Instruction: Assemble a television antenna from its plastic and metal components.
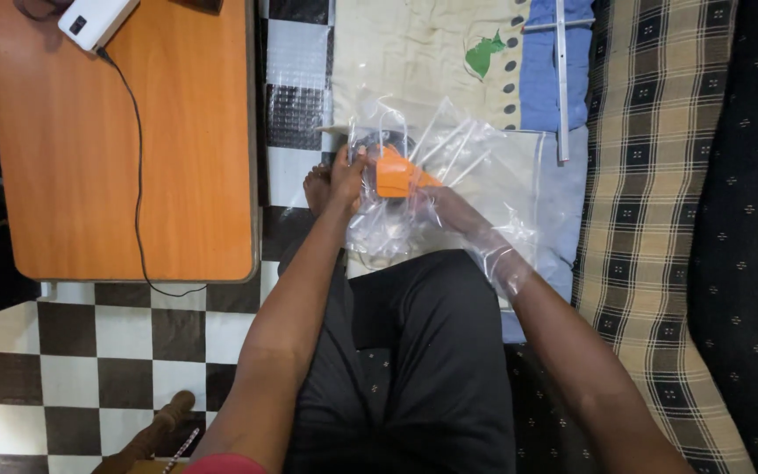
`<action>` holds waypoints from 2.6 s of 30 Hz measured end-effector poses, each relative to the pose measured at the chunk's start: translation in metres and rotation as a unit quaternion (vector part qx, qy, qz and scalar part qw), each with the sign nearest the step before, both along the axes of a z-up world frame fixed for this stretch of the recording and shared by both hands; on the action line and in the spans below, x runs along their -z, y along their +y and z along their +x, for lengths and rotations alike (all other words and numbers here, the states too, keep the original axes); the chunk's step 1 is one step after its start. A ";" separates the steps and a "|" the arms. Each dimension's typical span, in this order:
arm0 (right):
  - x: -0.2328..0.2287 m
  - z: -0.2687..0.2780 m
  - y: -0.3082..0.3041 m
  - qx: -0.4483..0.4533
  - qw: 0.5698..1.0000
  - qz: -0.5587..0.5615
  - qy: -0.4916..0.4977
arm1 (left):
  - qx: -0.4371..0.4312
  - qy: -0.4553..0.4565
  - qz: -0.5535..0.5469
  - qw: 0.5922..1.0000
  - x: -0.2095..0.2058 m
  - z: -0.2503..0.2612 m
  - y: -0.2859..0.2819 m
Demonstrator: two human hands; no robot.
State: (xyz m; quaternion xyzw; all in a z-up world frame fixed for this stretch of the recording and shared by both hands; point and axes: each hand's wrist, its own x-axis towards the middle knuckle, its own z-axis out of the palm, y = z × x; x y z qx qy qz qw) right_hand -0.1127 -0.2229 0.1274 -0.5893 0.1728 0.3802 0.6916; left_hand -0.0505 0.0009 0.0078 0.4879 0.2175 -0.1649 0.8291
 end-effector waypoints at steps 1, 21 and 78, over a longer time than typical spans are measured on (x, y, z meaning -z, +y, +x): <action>0.020 -0.007 -0.002 0.001 1.000 -0.001 0.000 | 0.001 0.000 -0.001 1.000 -0.004 -0.001 -0.001; -0.018 -0.060 -0.111 0.247 0.941 -0.191 -0.132 | -0.061 0.024 0.039 0.997 0.010 -0.007 -0.021; 0.029 -0.034 -0.028 0.081 0.985 0.000 -0.154 | 0.038 0.012 0.087 0.995 -0.002 -0.005 0.004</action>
